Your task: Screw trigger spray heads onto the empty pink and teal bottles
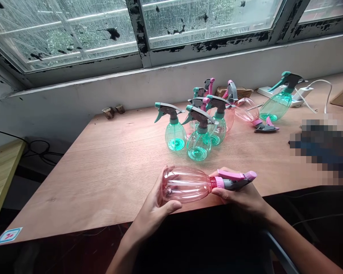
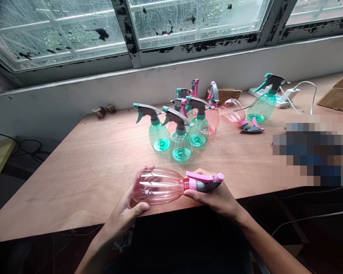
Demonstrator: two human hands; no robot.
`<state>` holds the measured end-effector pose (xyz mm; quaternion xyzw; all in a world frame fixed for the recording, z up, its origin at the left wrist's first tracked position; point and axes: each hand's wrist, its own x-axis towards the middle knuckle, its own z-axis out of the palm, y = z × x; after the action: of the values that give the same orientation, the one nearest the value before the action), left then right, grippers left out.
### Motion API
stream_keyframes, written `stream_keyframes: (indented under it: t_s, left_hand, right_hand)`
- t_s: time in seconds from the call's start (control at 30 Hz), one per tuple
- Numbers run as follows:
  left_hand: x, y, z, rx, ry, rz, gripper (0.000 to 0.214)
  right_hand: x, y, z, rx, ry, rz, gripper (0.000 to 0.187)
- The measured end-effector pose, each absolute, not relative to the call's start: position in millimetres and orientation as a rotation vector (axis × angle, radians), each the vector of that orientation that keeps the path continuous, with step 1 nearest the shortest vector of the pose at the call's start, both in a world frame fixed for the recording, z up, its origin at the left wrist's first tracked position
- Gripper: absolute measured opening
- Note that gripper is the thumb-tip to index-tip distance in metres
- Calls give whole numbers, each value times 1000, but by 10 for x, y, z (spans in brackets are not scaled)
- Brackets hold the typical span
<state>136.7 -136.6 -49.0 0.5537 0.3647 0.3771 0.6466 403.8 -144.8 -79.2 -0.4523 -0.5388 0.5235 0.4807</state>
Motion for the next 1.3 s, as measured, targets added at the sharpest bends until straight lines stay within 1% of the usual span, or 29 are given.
stream_keyframes:
  t_s: [0.07, 0.17, 0.3, 0.43, 0.47, 0.53, 0.63, 0.7, 0.87, 1.07, 1.2, 1.3]
  left_hand:
    - [1363, -1364, -494, 1290, 850, 842, 92]
    - [1350, -1367, -497, 1365, 860, 846, 101]
    - [1337, -1378, -494, 1363, 829, 819, 104]
    - [1325, -1376, -523, 1275, 793, 870, 122]
    - [1324, -1375, -530, 1254, 785, 882, 123]
    - [1328, -1376, -534, 1230, 790, 884, 117]
    - [1345, -1378, -515, 1230, 837, 853, 97]
    - [1354, -1374, -503, 1246, 846, 838, 93]
    - [1351, -1355, -527, 1360, 789, 904, 99]
    - [1351, -1364, -557, 1307, 808, 912, 94]
    - [1365, -1364, -551, 1288, 818, 911, 93]
    - [1355, -1363, -549, 1294, 832, 906, 101]
  right_hand:
    - [4039, -1452, -772, -1096, -1302, 1293, 27]
    - [4040, -1462, -760, -1076, -1266, 1343, 26]
    - [4038, -1470, -800, -1052, -1178, 1344, 32]
    - [4036, -1470, -813, -1061, -1221, 1293, 27]
    - [4035, -1470, -806, -1062, -1246, 1286, 26]
    - [4034, -1468, -788, -1066, -1281, 1269, 24]
    - [4031, -1461, -771, -1071, -1303, 1260, 23]
    - [4028, -1454, -771, -1062, -1306, 1272, 22]
    - [4019, -1452, -789, -1072, -1295, 1246, 24]
    - [4038, -1474, -822, -1072, -1236, 1281, 33]
    - [4051, -1463, -814, -1019, -1235, 1374, 31]
    - [4054, -1457, -797, -1002, -1279, 1396, 28]
